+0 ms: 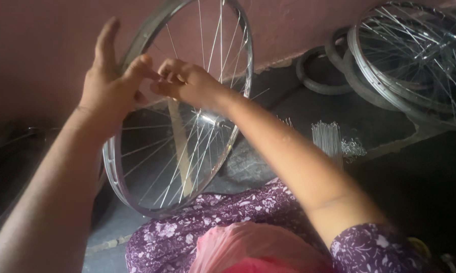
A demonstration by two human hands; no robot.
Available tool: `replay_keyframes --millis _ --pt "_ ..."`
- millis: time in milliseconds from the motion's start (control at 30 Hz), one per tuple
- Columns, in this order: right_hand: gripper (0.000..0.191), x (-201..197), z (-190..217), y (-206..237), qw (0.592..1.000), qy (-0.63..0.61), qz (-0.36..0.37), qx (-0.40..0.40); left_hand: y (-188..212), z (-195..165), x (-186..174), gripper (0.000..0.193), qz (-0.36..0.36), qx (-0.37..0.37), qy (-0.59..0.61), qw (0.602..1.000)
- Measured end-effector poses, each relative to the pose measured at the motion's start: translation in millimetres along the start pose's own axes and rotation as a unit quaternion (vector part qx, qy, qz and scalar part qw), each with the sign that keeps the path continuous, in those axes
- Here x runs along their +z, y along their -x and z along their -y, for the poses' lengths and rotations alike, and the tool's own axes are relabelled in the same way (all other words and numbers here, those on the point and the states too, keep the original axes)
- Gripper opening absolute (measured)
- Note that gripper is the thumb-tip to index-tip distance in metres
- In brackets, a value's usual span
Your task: The person sits on the floor holding a bicycle rim with a partially spoked hub and threads loose spokes through the hub flanges, hooking each spoke end into the rim eyelets and rotating the wheel to reach new positions. Bundles of loose spokes lie beside them as they work around the rim.
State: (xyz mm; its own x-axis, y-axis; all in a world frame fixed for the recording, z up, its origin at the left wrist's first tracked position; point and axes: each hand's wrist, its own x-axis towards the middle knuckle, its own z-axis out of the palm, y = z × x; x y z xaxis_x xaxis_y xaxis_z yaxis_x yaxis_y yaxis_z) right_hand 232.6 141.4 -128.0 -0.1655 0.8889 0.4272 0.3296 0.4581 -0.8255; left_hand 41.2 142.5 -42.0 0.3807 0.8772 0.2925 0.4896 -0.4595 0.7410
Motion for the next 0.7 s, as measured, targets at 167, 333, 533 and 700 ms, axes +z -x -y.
replay_keyframes --millis 167,333,533,700 --pt "0.037 -1.9 17.7 -6.9 0.998 -0.068 0.018 0.008 -0.3 -6.6 -1.2 0.072 0.025 0.003 -0.002 1.000" --pt "0.029 -9.3 19.0 -18.0 0.995 -0.090 0.030 0.005 -3.8 2.0 -4.1 0.060 0.047 0.008 0.022 0.999" --pt "0.031 -6.9 4.5 -43.6 0.997 0.045 -0.037 -0.050 -28.2 29.5 -18.8 0.050 0.072 0.045 0.011 0.996" --pt "0.027 -0.5 -18.7 -72.7 0.975 0.185 -0.084 -0.091 -61.3 53.1 -22.1 0.054 0.062 0.111 -0.050 0.991"
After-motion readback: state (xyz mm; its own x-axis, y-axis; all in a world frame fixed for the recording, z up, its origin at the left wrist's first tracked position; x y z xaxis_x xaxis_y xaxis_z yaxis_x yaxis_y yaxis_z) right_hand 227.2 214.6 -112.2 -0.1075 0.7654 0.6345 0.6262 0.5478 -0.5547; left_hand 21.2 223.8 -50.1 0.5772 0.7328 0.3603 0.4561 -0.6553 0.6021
